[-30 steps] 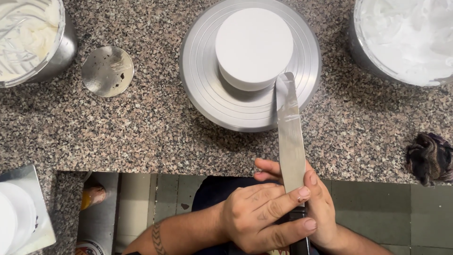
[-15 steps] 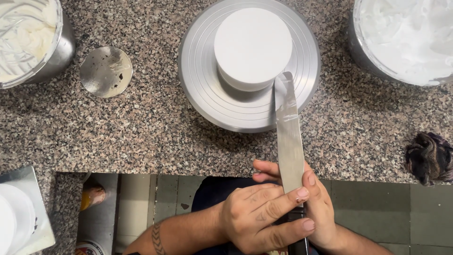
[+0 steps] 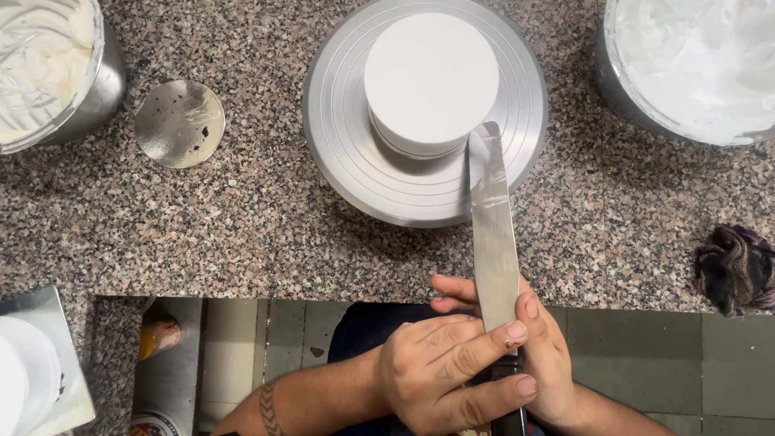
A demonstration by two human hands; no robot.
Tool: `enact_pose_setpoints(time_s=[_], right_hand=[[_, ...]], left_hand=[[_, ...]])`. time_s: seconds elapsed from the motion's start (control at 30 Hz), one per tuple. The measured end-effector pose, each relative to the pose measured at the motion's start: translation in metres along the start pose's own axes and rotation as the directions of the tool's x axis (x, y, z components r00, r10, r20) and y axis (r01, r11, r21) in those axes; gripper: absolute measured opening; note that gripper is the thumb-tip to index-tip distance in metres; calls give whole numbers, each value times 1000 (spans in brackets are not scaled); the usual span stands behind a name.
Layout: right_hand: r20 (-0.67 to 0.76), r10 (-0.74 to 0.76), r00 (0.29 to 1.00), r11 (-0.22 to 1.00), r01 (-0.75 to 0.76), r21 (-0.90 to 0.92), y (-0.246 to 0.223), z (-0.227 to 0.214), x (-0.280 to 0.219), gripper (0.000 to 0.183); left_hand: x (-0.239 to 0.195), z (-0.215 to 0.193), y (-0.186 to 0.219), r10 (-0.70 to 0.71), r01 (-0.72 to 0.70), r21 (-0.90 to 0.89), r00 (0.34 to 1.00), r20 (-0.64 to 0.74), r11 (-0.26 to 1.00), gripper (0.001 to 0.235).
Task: The person smooths white frosting on a cake set on a rotating turntable, holding a flat metal scraper against the cake's side while spinning the turntable with the other hand. They periodically wipe the scraper clean on a cloth and resume smoothing the frosted sides.
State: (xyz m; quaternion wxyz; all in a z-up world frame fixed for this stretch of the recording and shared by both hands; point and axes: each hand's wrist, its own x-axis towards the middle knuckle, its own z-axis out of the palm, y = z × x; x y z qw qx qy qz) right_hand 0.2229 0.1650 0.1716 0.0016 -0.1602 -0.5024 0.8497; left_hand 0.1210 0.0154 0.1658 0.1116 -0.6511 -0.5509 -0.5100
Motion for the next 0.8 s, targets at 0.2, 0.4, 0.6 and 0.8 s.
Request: enact_pose_setpoints(time_s=[0.2,0.4,0.6,0.8], right_hand=[[2,-14,1000,1000,15,-7,-1,0,0,74],[-54,-42,998,999,43,23,3,-9,0,69],[-335,-118,935,980,164,113,10,-69,19,47],[-623,-264,736,945,327,-15,58,-205,34,24]], left_hand=[[0,1,-1,-1,1,-1,1000,-6,1000,36],[13,-2,-7,48,-48,-32,999,8,998,36],[-13,25,-30,-127,144,-129,983,134,981,40],[-114,63,-128,-656,723,-158,681,327,672,44]])
